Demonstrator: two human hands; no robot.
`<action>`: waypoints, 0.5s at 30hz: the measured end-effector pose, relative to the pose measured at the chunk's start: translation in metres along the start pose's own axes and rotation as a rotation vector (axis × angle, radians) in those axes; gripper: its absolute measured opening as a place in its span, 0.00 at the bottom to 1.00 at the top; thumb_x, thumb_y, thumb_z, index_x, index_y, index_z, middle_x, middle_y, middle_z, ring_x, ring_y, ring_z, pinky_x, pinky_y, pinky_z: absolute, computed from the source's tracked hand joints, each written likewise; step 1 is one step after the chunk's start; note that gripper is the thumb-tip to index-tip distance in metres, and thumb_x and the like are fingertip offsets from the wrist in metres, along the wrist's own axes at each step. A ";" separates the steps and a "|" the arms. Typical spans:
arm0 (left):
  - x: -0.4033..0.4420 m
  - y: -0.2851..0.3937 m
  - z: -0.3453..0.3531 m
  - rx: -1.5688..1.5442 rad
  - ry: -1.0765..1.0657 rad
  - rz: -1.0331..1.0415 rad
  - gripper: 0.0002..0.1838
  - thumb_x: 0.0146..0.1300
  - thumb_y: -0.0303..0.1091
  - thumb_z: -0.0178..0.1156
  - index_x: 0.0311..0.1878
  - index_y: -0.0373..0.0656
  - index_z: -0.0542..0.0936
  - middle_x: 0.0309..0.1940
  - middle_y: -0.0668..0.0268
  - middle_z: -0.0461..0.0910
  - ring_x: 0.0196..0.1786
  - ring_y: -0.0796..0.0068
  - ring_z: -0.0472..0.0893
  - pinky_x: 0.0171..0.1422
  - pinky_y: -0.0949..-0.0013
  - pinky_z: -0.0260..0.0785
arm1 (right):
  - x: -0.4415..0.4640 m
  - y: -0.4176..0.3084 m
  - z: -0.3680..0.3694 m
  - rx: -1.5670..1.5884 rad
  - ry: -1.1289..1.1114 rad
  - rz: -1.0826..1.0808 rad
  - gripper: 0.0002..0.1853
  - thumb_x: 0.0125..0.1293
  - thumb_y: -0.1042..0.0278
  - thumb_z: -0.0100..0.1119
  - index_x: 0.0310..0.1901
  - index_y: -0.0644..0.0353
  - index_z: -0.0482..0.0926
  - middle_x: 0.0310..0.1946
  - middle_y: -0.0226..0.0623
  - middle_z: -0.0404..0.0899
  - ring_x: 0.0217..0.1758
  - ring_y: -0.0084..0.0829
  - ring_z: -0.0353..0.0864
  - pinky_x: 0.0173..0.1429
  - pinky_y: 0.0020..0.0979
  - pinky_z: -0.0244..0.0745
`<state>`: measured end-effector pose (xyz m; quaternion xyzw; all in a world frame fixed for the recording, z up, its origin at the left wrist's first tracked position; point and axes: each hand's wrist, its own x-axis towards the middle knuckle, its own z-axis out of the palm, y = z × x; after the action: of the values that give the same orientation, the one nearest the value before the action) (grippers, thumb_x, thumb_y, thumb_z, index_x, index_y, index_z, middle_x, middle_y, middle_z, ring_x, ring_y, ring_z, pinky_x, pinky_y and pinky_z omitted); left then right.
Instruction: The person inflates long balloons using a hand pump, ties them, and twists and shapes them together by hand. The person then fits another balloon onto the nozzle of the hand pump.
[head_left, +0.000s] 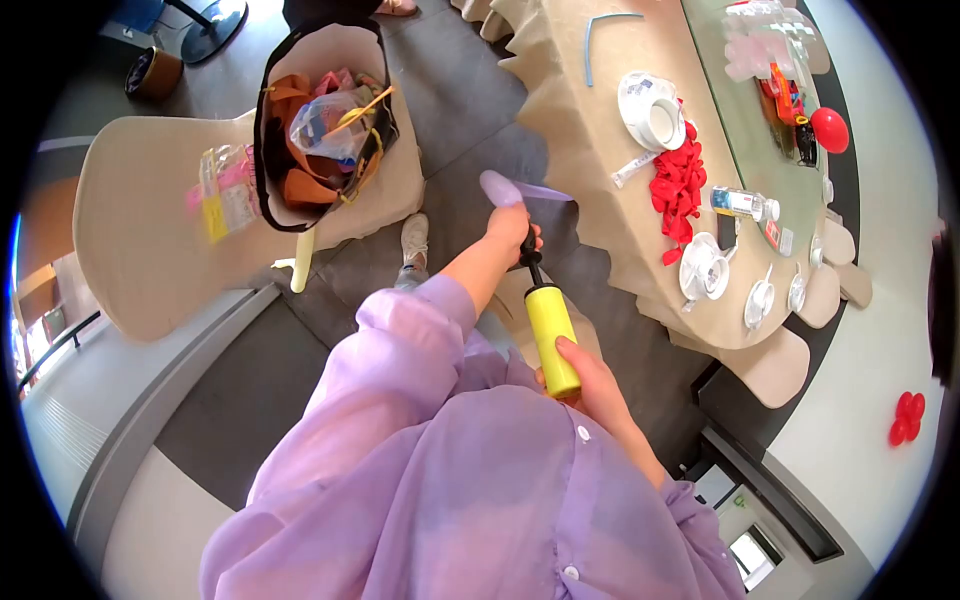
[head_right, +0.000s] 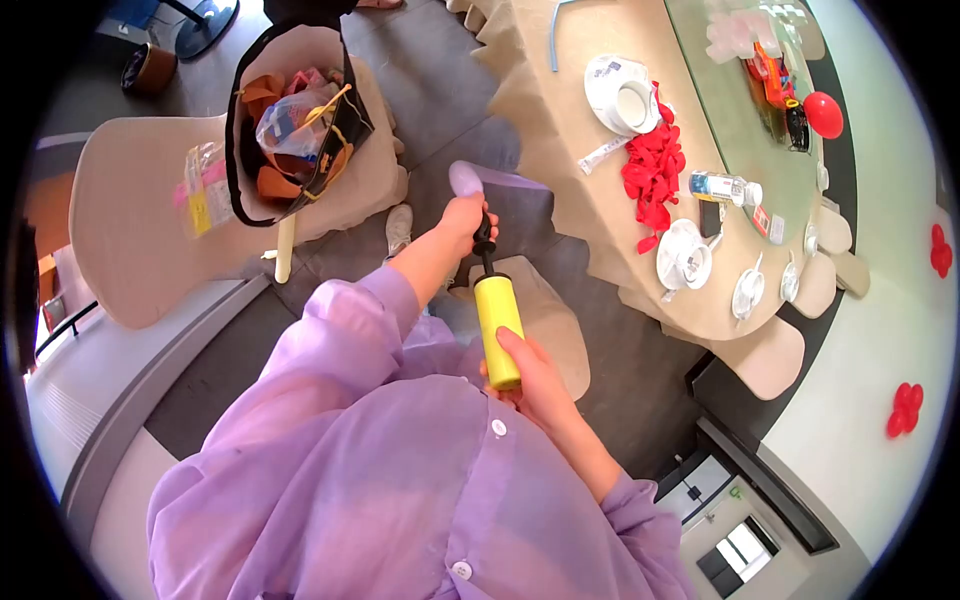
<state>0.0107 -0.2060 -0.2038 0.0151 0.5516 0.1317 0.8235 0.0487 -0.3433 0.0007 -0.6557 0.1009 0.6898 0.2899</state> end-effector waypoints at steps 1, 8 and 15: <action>-0.001 -0.002 -0.003 -0.029 0.033 0.016 0.09 0.63 0.38 0.42 0.32 0.43 0.63 0.18 0.59 0.69 0.15 0.66 0.68 0.18 0.62 0.62 | 0.003 0.001 0.000 -0.021 0.004 0.005 0.19 0.63 0.51 0.51 0.42 0.61 0.66 0.24 0.36 0.73 0.16 0.25 0.71 0.13 0.21 0.59; -0.025 -0.013 -0.044 -0.005 0.067 0.022 0.08 0.62 0.37 0.42 0.31 0.44 0.64 0.18 0.59 0.70 0.15 0.65 0.69 0.19 0.61 0.63 | 0.029 0.022 0.019 -0.180 -0.060 -0.012 0.19 0.62 0.51 0.52 0.44 0.59 0.66 0.26 0.37 0.73 0.20 0.27 0.72 0.18 0.23 0.63; -0.028 -0.007 -0.049 0.051 -0.007 0.011 0.08 0.62 0.36 0.41 0.31 0.43 0.63 0.17 0.58 0.69 0.15 0.65 0.67 0.20 0.62 0.63 | 0.005 0.059 0.048 0.111 0.016 -0.030 0.19 0.63 0.51 0.51 0.41 0.61 0.67 0.24 0.37 0.74 0.16 0.26 0.72 0.15 0.19 0.63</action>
<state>-0.0430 -0.2253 -0.1985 0.0395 0.5519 0.1219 0.8240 -0.0231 -0.3655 -0.0128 -0.6457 0.1317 0.6733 0.3354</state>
